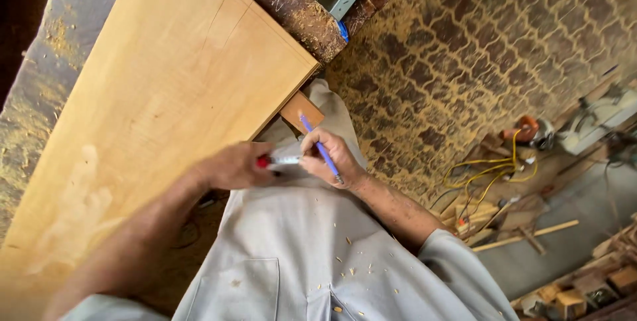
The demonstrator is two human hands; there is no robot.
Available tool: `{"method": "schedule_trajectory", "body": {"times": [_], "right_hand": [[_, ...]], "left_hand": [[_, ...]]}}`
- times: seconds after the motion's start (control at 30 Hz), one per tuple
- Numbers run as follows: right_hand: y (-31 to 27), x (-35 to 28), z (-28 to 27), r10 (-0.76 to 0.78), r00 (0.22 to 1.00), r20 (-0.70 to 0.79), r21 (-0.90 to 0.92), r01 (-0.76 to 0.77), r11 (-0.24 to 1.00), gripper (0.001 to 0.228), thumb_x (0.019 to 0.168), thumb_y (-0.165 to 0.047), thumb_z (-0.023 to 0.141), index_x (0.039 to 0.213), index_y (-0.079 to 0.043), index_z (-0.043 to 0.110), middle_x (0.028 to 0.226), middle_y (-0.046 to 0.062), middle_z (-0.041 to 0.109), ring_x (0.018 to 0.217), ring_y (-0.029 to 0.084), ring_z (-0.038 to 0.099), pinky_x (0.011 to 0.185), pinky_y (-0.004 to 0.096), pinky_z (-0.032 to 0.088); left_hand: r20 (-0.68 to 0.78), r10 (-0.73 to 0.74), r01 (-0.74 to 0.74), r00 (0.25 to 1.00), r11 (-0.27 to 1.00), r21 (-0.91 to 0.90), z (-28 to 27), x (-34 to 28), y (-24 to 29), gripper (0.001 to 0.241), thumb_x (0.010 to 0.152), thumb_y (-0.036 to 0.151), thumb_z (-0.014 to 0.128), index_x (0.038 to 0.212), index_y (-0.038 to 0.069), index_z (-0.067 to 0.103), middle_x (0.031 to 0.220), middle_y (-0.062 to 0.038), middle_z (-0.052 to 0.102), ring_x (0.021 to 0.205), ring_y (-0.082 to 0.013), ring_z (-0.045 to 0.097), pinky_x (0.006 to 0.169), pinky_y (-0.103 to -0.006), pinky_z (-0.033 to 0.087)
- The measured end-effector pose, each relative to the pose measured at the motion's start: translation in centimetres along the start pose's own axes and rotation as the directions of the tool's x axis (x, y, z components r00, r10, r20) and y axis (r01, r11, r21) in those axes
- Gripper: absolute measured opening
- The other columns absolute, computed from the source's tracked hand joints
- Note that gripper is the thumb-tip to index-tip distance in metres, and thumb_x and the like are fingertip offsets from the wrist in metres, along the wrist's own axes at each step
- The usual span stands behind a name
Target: The person measures a wooden board with a tape measure and marks it with a pencil, then uses a corded electric drill to bore holes at the marked points on the board. They reposition the board and continue drilling additional holes along the marked line.
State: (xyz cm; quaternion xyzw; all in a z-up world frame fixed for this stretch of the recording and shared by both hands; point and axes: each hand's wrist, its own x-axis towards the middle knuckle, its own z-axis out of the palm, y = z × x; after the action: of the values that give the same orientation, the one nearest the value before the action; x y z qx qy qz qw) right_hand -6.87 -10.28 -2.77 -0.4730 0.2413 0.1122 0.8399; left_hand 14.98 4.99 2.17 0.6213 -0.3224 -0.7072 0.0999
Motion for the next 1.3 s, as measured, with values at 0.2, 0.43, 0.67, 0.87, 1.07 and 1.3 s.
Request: {"method": "schedule_trajectory", "body": {"times": [0.2, 0.43, 0.67, 0.87, 1.07, 1.3], "right_hand": [[1.9, 6.1, -2.9, -0.444, 0.840, -0.312, -0.360, 0.328, 0.874, 0.021, 0.095, 0.008, 0.066, 0.104, -0.006, 0.053, 0.093, 0.002, 0.057, 0.073, 0.007, 0.049, 0.063, 0.024, 0.044], [1.0, 10.5, -1.7, -0.632, 0.670, -0.390, -0.785, 0.117, 0.609, 0.048, 0.084, -0.010, 0.089, 0.123, -0.005, 0.060, 0.092, 0.005, 0.059, 0.083, 0.015, 0.061, 0.070, 0.030, 0.055], [2.2, 12.5, -2.7, -0.659, 0.700, -0.277, -0.906, 0.038, 0.421, 0.054, 0.084, -0.018, 0.093, 0.126, -0.008, 0.062, 0.100, 0.006, 0.067, 0.089, 0.020, 0.064, 0.076, 0.034, 0.056], [0.9, 12.8, -2.3, -0.656, 0.689, -0.308, -0.893, 0.028, 0.449, 0.042, 0.083, -0.014, 0.093, 0.117, -0.010, 0.068, 0.096, 0.004, 0.067, 0.087, 0.021, 0.063, 0.074, 0.036, 0.054], [-0.3, 12.6, -1.7, -0.656, 0.681, -0.326, -0.875, 0.045, 0.482, 0.037, 0.083, -0.009, 0.090, 0.113, -0.008, 0.068, 0.099, 0.006, 0.069, 0.090, 0.023, 0.065, 0.075, 0.036, 0.055], [0.7, 13.2, -2.2, -0.630, 0.702, -0.333, -0.867, 0.035, 0.497, 0.034, 0.082, -0.006, 0.090, 0.109, -0.004, 0.070, 0.091, 0.007, 0.070, 0.082, 0.024, 0.060, 0.067, 0.037, 0.050]], "left_hand": [[0.115, -0.174, 0.154, 0.978, 0.974, 0.167, -11.9, 1.2, -12.3, 0.026, 0.083, 0.025, 0.062, 0.096, 0.012, 0.080, 0.067, -0.004, 0.073, 0.059, -0.0171, 0.066, 0.062, -0.0375, 0.055], [-0.192, -0.273, 0.333, 0.942, 0.818, 0.469, -21.5, 1.6, -7.4, 0.045, 0.099, 0.052, 0.065, 0.089, 0.012, 0.083, 0.071, -0.008, 0.075, 0.064, -0.0248, 0.072, 0.069, -0.0449, 0.058], [-0.214, -0.165, 0.269, 0.963, 0.664, 0.697, -24.0, 4.8, -6.6, 0.051, 0.103, 0.056, 0.058, 0.083, 0.015, 0.080, 0.064, -0.004, 0.072, 0.060, -0.0226, 0.070, 0.066, -0.0409, 0.058], [-0.218, -0.101, 0.233, 0.971, 0.607, 0.760, -25.2, 6.2, -7.5, 0.055, 0.104, 0.060, 0.057, 0.083, 0.015, 0.082, 0.068, -0.002, 0.071, 0.062, -0.0201, 0.071, 0.071, -0.0414, 0.059], [-0.228, -0.062, 0.219, 0.972, 0.602, 0.768, -25.8, 6.7, -7.0, 0.054, 0.101, 0.063, 0.058, 0.087, 0.016, 0.083, 0.073, -0.005, 0.075, 0.069, -0.0232, 0.071, 0.076, -0.0442, 0.058], [-0.380, -0.152, 0.362, 0.912, 0.731, 0.578, -33.2, 5.4, -9.5, 0.052, 0.107, 0.059, 0.055, 0.108, 0.013, 0.079, 0.083, -0.012, 0.077, 0.074, -0.0280, 0.072, 0.070, -0.0472, 0.058]]}}
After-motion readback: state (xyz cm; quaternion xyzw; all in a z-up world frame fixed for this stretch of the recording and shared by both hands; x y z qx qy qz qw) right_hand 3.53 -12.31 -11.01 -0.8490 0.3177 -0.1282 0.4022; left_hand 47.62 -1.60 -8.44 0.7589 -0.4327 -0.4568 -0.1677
